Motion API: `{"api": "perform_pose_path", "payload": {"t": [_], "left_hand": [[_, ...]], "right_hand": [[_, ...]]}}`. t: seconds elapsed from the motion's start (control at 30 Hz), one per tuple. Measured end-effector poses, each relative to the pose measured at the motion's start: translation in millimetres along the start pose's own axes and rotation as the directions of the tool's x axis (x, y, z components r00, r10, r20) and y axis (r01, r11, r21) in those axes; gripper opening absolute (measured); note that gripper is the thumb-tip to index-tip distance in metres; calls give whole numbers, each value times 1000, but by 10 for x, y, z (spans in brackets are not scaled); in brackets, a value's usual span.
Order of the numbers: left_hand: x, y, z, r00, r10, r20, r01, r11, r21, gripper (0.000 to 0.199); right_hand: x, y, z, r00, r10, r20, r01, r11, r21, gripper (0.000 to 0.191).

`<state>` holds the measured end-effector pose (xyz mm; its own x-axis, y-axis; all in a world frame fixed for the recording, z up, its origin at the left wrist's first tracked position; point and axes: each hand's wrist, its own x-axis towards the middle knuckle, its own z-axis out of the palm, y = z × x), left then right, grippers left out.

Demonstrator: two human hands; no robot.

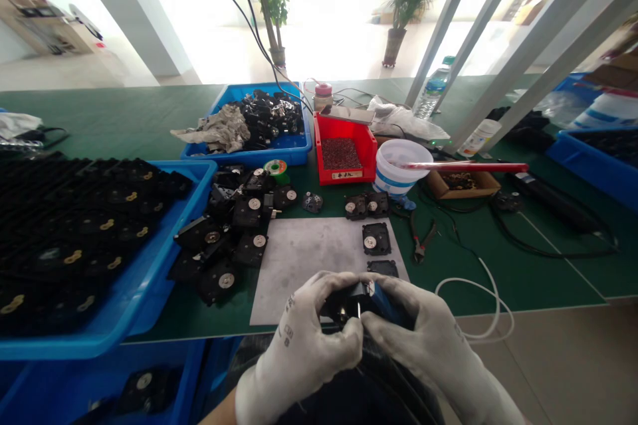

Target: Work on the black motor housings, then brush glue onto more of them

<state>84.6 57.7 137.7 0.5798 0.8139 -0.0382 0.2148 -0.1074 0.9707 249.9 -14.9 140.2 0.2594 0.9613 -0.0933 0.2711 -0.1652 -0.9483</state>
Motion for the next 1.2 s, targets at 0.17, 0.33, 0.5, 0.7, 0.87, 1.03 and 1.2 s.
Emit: {"api": "perform_pose_path", "payload": {"t": [0.17, 0.33, 0.5, 0.7, 0.87, 1.03, 1.2], "left_hand": [[-3, -39, 1, 999, -35, 33, 36, 999, -19, 51], [14, -102, 21, 996, -84, 24, 85, 994, -61, 45], [41, -126, 33, 988, -148, 45, 153, 978, -143, 39], [-14, -107, 30, 943, -247, 225, 329, 803, -497, 51], [-107, -148, -10, 901, -366, 234, 434, 730, -528, 73], [-75, -300, -81, 919, -393, -43, 385, 914, -125, 68], [-66, -547, -179, 964, -196, -179, 230, 952, 201, 57]], "right_hand": [[6, -29, 0, 999, 35, 11, -35, 999, 7, 29], [37, 34, 1, 998, 46, 45, -44, 999, -29, 24], [69, 130, 7, 998, 58, 17, -57, 997, -58, 26], [121, 221, -129, 997, 77, 8, -77, 997, 6, 47], [468, 548, -896, 907, -142, -396, -89, 855, -511, 52], [888, 837, -1691, 836, -367, -409, -160, 550, -820, 50], [930, 940, -1570, 906, -375, 193, 270, 164, -949, 38]]}}
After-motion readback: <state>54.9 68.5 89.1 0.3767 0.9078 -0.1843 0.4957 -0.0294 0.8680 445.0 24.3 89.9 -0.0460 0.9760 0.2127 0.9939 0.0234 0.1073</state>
